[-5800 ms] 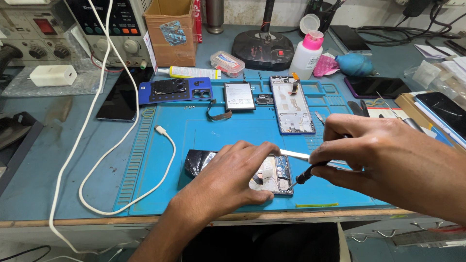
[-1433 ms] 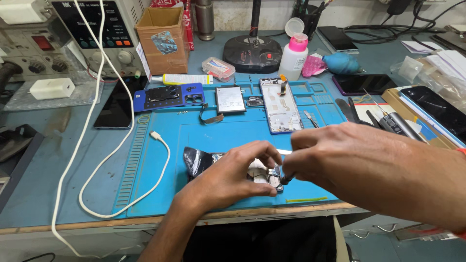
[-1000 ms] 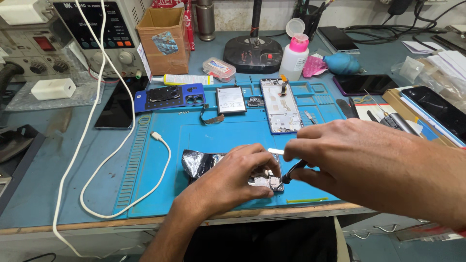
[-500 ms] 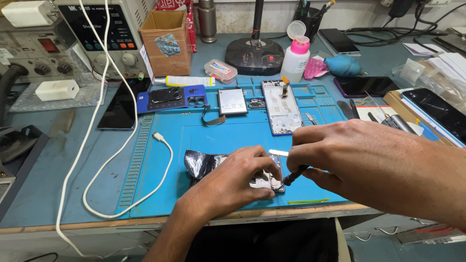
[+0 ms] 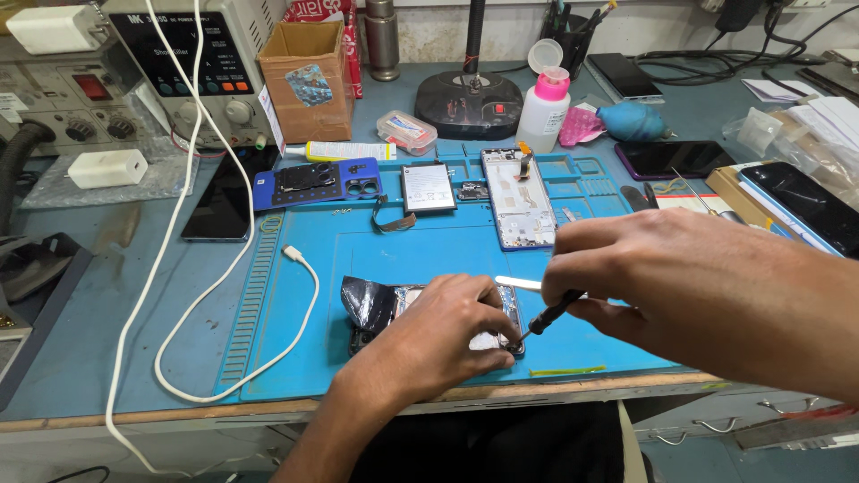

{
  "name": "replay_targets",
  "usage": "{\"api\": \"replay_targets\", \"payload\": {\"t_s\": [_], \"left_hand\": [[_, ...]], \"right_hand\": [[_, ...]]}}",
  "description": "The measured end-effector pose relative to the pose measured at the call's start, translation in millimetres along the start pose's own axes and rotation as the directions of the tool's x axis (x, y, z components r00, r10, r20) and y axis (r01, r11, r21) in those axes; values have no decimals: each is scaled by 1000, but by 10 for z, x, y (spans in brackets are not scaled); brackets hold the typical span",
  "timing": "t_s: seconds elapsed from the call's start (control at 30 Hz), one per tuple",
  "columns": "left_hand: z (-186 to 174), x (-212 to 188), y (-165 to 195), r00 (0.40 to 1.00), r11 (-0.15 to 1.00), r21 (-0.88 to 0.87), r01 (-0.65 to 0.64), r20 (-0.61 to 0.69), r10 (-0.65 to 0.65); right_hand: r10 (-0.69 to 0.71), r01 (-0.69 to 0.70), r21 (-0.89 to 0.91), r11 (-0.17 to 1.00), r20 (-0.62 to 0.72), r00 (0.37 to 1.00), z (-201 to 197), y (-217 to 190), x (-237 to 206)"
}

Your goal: The person works on a smartphone at a repair bench. They pry open the phone's back cover, disconnect and lift out the battery, use a spudger and tweezers on internal components, and unscrew parts with a screwdriver while handling the disassembled phone frame.

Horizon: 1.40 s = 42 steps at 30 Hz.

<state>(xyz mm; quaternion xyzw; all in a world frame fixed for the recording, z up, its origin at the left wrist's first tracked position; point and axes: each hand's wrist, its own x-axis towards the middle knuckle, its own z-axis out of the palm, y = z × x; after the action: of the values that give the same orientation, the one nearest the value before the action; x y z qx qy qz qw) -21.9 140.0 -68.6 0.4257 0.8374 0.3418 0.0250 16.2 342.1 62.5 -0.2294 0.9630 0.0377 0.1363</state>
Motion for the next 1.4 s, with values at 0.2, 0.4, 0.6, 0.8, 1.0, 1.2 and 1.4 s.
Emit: {"api": "replay_targets", "payload": {"t_s": [0.2, 0.4, 0.6, 0.8, 1.0, 1.2, 1.4], "left_hand": [[69, 0, -33, 995, 996, 41, -74, -66, 77], [116, -34, -63, 986, 992, 53, -111, -120, 116], [97, 15, -25, 997, 999, 43, -4, -73, 7], [36, 148, 8, 999, 998, 43, 49, 8, -49], [-4, 289, 6, 986, 991, 81, 103, 123, -112], [44, 249, -6, 996, 987, 159, 21, 79, -34], [187, 39, 72, 980, 936, 326, -132, -98, 173]], "right_hand": [[58, -52, 50, 997, -131, 990, 115, 295, -47], [78, 10, 222, 975, -382, 921, 396, 736, -47], [183, 171, 518, 838, -562, 807, 847, 952, -18], [410, 96, 680, 727, -542, 733, 1125, 884, 48], [435, 242, 742, 625, -588, 682, 1288, 870, 90], [489, 345, 765, 544, -623, 610, 1451, 861, 167], [525, 398, 743, 538, -665, 531, 1591, 791, 245]]}}
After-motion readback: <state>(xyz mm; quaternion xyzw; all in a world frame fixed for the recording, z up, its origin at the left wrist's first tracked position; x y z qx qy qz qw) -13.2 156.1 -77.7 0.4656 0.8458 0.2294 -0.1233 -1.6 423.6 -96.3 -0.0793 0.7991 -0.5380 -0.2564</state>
